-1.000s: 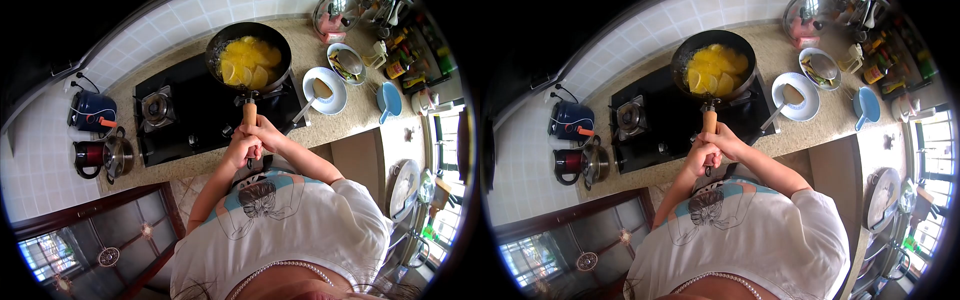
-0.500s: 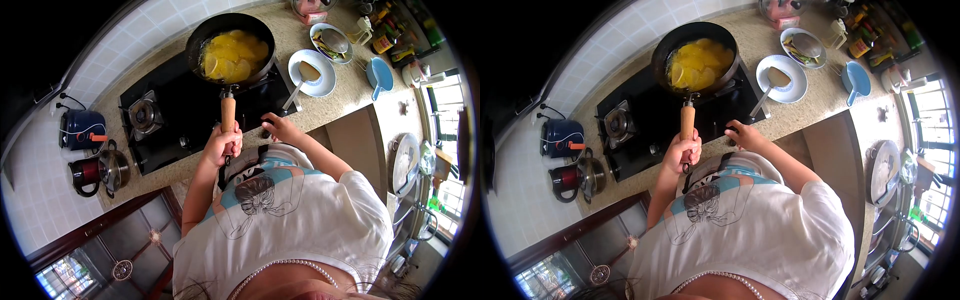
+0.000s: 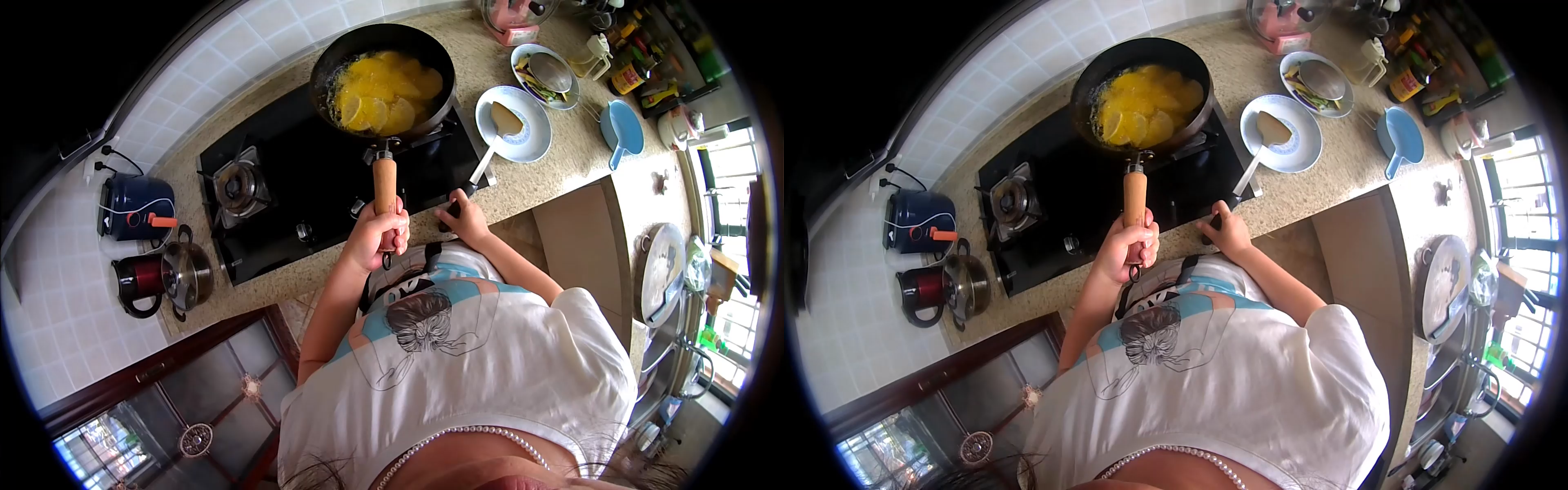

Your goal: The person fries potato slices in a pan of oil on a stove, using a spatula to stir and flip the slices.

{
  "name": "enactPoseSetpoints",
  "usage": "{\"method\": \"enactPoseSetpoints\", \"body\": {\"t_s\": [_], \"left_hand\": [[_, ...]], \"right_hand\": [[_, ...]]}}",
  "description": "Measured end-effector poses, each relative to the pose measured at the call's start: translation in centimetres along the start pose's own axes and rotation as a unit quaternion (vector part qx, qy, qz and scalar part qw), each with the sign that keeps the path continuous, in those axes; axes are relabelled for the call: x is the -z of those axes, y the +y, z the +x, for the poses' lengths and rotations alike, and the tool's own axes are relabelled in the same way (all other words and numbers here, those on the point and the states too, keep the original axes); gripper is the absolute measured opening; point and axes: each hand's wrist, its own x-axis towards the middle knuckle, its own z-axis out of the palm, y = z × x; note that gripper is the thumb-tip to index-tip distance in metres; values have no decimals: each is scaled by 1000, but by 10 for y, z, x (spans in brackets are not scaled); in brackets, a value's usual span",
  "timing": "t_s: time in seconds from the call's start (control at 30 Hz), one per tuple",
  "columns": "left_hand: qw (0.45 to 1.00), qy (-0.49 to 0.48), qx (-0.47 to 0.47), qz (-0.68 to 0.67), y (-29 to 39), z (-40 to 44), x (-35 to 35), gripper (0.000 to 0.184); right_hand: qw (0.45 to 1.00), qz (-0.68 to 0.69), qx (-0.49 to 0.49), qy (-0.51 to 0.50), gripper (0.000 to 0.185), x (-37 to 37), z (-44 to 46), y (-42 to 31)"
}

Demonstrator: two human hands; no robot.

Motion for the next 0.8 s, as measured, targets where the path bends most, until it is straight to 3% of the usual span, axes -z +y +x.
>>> {"method": "enactPoseSetpoints", "body": {"t_s": [0.1,0.13,0.23,0.3,0.37,0.43,0.57,0.8], "left_hand": [[1000,-5,1,-1,0,-1,3,18],[1000,-13,1,-2,0,0,4,18],[1000,-11,14,1,4,-2,7,17],[1000,-14,12,1,4,-2,8,18],[1000,-15,11,2,4,-2,9,18],[1000,-11,12,1,3,-2,7,18],[1000,-15,6,-11,0,0,3,17],[999,-21,0,-25,0,-1,3,18]], "right_hand": [[995,49,55,71,44,0,-8,9],[996,62,17,65,43,4,-11,10],[972,114,60,198,33,9,-22,25],[960,212,-46,175,31,26,-30,34],[948,248,-9,198,34,35,-33,59],[930,314,22,192,42,71,-45,24],[928,310,108,176,62,141,-51,-22],[957,250,137,44,51,220,-33,-87]]}}
